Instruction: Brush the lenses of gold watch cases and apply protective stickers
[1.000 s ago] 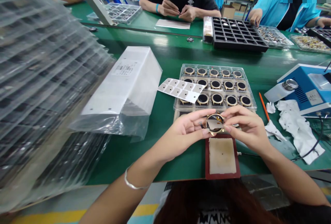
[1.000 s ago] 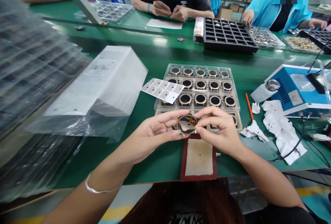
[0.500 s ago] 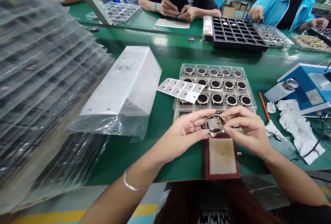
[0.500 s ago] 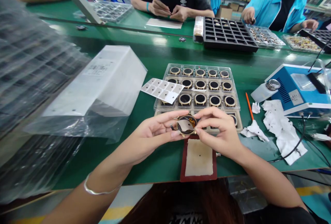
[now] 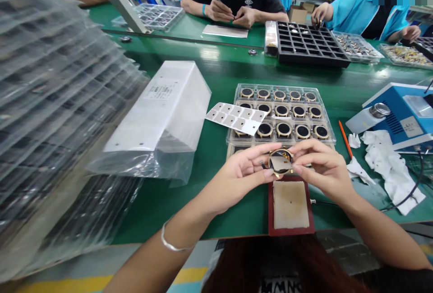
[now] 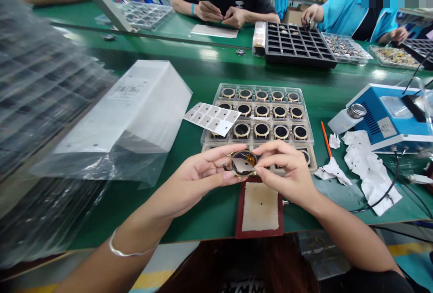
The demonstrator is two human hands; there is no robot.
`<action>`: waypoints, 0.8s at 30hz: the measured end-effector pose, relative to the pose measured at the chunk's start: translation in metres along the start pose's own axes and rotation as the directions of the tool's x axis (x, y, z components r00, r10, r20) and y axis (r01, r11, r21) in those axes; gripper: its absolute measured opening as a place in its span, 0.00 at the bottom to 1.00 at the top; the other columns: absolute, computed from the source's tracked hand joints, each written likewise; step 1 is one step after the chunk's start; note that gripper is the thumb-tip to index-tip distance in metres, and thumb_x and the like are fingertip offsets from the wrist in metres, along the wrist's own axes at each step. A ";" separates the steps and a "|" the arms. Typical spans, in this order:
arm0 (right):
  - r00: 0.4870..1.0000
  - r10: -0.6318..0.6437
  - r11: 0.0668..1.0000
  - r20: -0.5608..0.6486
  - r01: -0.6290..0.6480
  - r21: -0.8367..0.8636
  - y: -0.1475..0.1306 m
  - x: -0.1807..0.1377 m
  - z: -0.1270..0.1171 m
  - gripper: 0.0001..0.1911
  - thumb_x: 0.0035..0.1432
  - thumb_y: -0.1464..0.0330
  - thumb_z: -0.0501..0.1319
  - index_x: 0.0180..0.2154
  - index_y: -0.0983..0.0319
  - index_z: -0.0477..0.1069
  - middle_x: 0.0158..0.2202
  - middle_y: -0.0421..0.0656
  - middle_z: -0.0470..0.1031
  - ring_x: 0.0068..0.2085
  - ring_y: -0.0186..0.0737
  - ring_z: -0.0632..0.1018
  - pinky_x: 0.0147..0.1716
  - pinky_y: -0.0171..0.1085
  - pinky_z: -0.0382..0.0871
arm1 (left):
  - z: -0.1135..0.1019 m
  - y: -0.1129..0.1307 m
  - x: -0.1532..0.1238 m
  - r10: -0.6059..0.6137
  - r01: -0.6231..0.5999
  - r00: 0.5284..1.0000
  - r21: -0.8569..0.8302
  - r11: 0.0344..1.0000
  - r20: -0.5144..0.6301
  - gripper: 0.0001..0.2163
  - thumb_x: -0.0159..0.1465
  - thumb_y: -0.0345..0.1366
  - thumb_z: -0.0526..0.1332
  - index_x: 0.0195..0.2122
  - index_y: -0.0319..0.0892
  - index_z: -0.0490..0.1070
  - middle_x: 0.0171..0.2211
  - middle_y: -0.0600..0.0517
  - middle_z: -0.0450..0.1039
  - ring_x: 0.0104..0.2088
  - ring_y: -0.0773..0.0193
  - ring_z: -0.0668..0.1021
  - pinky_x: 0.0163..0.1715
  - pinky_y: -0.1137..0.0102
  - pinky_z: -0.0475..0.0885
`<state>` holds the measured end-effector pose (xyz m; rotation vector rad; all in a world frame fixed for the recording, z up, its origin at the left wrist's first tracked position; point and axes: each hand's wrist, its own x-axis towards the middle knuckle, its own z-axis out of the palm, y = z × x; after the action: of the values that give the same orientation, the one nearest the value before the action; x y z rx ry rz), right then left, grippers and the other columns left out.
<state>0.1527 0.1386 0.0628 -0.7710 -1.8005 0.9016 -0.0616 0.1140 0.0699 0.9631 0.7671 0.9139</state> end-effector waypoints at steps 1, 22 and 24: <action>1.000 0.000 1.000 0.001 0.000 0.007 0.000 0.000 0.000 0.08 0.56 0.74 0.66 0.32 0.54 0.81 0.41 0.43 0.80 0.34 0.39 0.78 0.35 0.42 0.77 | 0.000 0.000 0.000 -0.002 0.002 1.000 -0.007 1.000 0.004 0.23 0.61 0.30 0.68 0.59 0.40 0.70 0.43 0.48 0.81 0.42 0.61 0.82 0.50 0.66 0.75; 0.996 -0.077 0.984 -0.044 0.069 -0.163 -0.006 -0.003 0.004 0.08 0.57 0.74 0.64 0.32 0.55 0.80 0.41 0.44 0.81 0.39 0.42 0.80 0.39 0.43 0.77 | 0.002 0.000 0.000 0.004 -0.003 1.000 -0.063 0.998 0.004 0.24 0.61 0.28 0.69 0.59 0.40 0.70 0.42 0.48 0.82 0.43 0.62 0.83 0.50 0.69 0.76; 0.996 -0.078 0.983 -0.053 0.068 -0.169 -0.007 -0.003 0.004 0.08 0.57 0.74 0.64 0.32 0.55 0.80 0.41 0.44 0.81 0.39 0.42 0.81 0.40 0.43 0.77 | 0.003 0.000 0.000 0.011 -0.010 1.000 -0.083 0.997 0.012 0.23 0.61 0.28 0.69 0.58 0.40 0.70 0.41 0.50 0.82 0.42 0.64 0.83 0.48 0.72 0.77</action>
<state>0.1494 0.1316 0.0657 -0.8229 -1.8557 0.6786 -0.0594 0.1133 0.0711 0.9001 0.7085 0.9408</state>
